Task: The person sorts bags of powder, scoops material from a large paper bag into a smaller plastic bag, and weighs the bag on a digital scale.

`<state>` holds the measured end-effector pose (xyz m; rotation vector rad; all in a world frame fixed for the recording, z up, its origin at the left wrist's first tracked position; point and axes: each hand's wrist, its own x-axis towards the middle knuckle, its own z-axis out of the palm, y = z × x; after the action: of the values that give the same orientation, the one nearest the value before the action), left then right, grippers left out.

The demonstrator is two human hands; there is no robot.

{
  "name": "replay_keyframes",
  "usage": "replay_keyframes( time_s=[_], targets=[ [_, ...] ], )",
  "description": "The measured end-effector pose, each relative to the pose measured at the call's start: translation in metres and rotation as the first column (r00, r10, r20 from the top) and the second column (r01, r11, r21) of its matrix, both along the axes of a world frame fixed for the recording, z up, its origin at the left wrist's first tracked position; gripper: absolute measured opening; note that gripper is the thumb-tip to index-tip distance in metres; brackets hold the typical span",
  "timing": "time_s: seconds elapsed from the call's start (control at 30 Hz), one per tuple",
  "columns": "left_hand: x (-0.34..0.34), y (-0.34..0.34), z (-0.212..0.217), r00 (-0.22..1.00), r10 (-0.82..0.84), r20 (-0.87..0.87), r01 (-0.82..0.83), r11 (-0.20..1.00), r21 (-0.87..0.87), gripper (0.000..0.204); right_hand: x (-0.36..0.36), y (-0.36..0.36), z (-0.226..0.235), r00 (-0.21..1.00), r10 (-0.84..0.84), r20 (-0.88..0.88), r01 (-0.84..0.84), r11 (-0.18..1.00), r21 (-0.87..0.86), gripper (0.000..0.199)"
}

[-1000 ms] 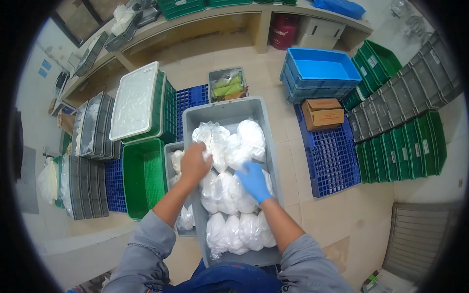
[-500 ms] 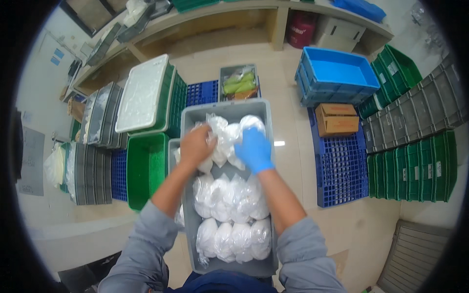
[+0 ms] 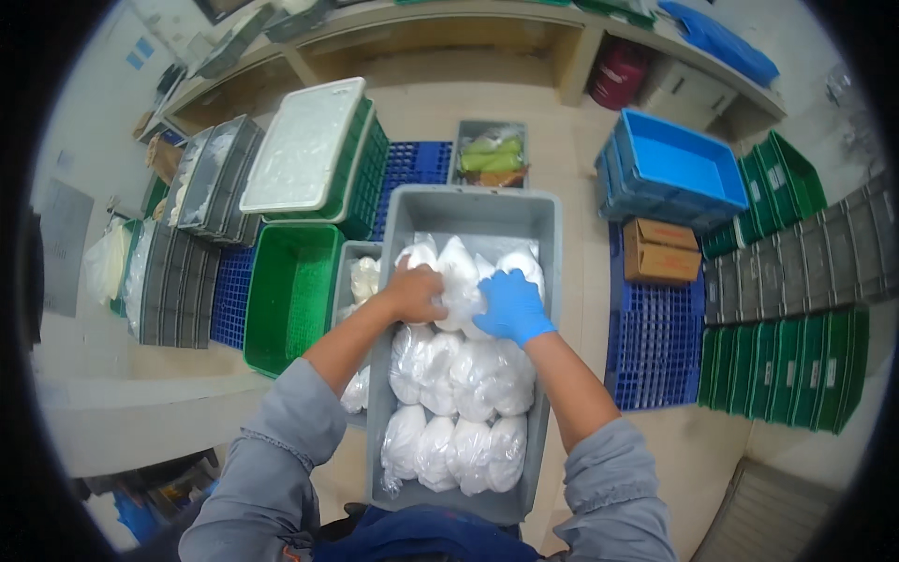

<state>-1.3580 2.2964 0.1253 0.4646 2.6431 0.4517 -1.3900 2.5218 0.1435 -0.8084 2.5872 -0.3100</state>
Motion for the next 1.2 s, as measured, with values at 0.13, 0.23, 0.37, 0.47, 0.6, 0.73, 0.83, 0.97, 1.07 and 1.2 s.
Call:
replay_keyframes(
  time_s=[0.13,0.23,0.37,0.47,0.6,0.73,0.83,0.97,1.07,1.2],
  targets=[
    [-0.009,-0.014,-0.021,0.993,0.106,-0.043,-0.101,0.991,0.092,0.05,-0.057,-0.048,0.034,0.981,0.086,0.172,-0.107,0.988,0.114,0.059],
    [-0.007,0.015,-0.017,0.921,0.348,-0.175,-0.322,0.933,0.164,0.048,-0.082,-0.069,-0.068,0.996,0.07,0.046,-0.038,0.863,-0.504,0.059],
    [0.072,0.017,0.004,0.894,0.376,-0.243,-0.315,0.914,0.256,0.039,-0.047,-0.092,-0.094,0.999,0.028,0.029,-0.014,0.925,-0.379,0.058],
    [0.159,0.012,0.06,0.7,0.571,-0.428,-0.463,0.82,0.336,0.061,-0.082,-0.082,-0.078,0.955,0.148,0.258,-0.031,0.912,-0.409,0.061],
    [0.233,0.001,0.051,0.578,0.813,0.075,-0.815,0.569,0.111,0.062,-0.101,-0.113,-0.067,0.921,0.126,0.37,0.096,0.845,-0.527,0.063],
    [0.254,0.003,-0.007,0.54,0.838,0.072,-0.835,0.524,0.17,0.053,-0.067,-0.151,-0.083,0.987,0.032,0.159,0.01,0.966,-0.258,0.059],
    [0.254,0.004,-0.017,0.516,0.855,0.052,-0.842,0.494,0.216,0.045,-0.06,-0.141,-0.087,0.991,0.047,0.123,-0.013,0.964,-0.266,0.06],
    [0.247,0.004,-0.01,0.496,0.867,0.041,-0.85,0.476,0.225,0.042,-0.02,-0.13,-0.073,0.988,0.028,-0.153,-0.058,0.979,-0.194,0.058],
    [0.248,-0.001,-0.005,0.524,0.851,0.007,-0.823,0.505,0.26,0.044,-0.017,-0.135,-0.066,0.979,0.011,-0.203,-0.051,0.98,-0.192,0.054],
    [0.252,-0.001,-0.003,0.527,0.85,0.016,-0.82,0.503,0.273,0.045,0.015,-0.13,-0.063,0.948,-0.101,-0.302,0.03,0.972,-0.232,0.056]
  ],
)
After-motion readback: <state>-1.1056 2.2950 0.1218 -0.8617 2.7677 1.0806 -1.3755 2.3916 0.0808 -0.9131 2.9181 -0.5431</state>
